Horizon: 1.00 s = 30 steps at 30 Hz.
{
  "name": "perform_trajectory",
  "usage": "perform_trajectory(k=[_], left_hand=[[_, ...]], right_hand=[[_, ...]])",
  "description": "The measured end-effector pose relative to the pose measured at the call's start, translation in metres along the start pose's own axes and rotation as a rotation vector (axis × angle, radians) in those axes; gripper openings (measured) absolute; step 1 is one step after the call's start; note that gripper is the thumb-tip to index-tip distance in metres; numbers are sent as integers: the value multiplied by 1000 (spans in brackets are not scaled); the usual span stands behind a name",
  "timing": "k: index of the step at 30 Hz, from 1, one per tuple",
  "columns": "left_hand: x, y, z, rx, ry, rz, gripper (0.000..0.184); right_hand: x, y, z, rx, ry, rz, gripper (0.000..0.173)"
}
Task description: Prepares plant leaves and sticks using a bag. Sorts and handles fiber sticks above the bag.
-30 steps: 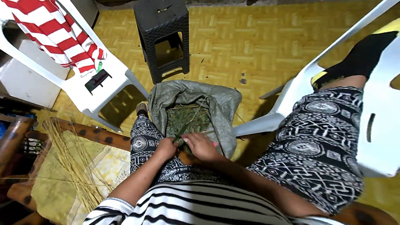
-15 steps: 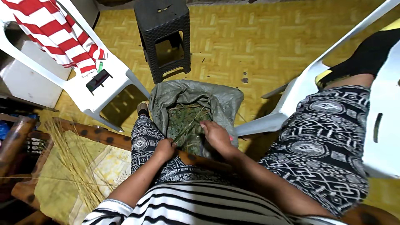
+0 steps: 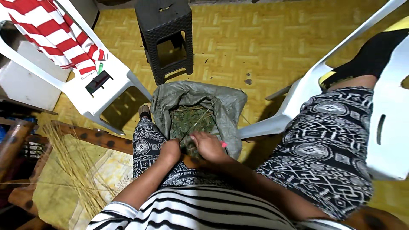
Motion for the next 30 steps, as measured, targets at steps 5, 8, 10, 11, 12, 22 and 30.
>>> perform_trajectory(k=[5, 8, 10, 11, 12, 22, 30], left_hand=[[2, 4, -5, -1, 13, -6, 36], [6, 3, -10, 19, 16, -7, 34], [6, 2, -14, 48, 11, -19, 35], [5, 2, -15, 68, 7, -21, 36], [4, 2, -15, 86, 1, -23, 36], [-2, 1, -2, 230, -5, -57, 37], [4, 0, -8, 270, -5, -72, 36]], right_hand=[[-9, -1, 21, 30, 64, 65, 46], [-17, -9, 51, -19, 184, 98, 45], [-19, -15, 63, -80, 230, 89, 47], [-18, -16, 61, -121, 224, 79, 48], [-16, -15, 55, -171, 198, 64, 46], [3, 13, -2, -204, -3, -55, 46], [-11, 4, 30, -45, 77, 67, 46]])
Point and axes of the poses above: each hand's wrist, its own x-axis away from the middle knuckle, its own y-axis out of the palm, z = x × y, the point moved 8 cm from there along -x, towards the middle knuckle, and after that the axes turned 1 degree about y, right-handed, at the moved point
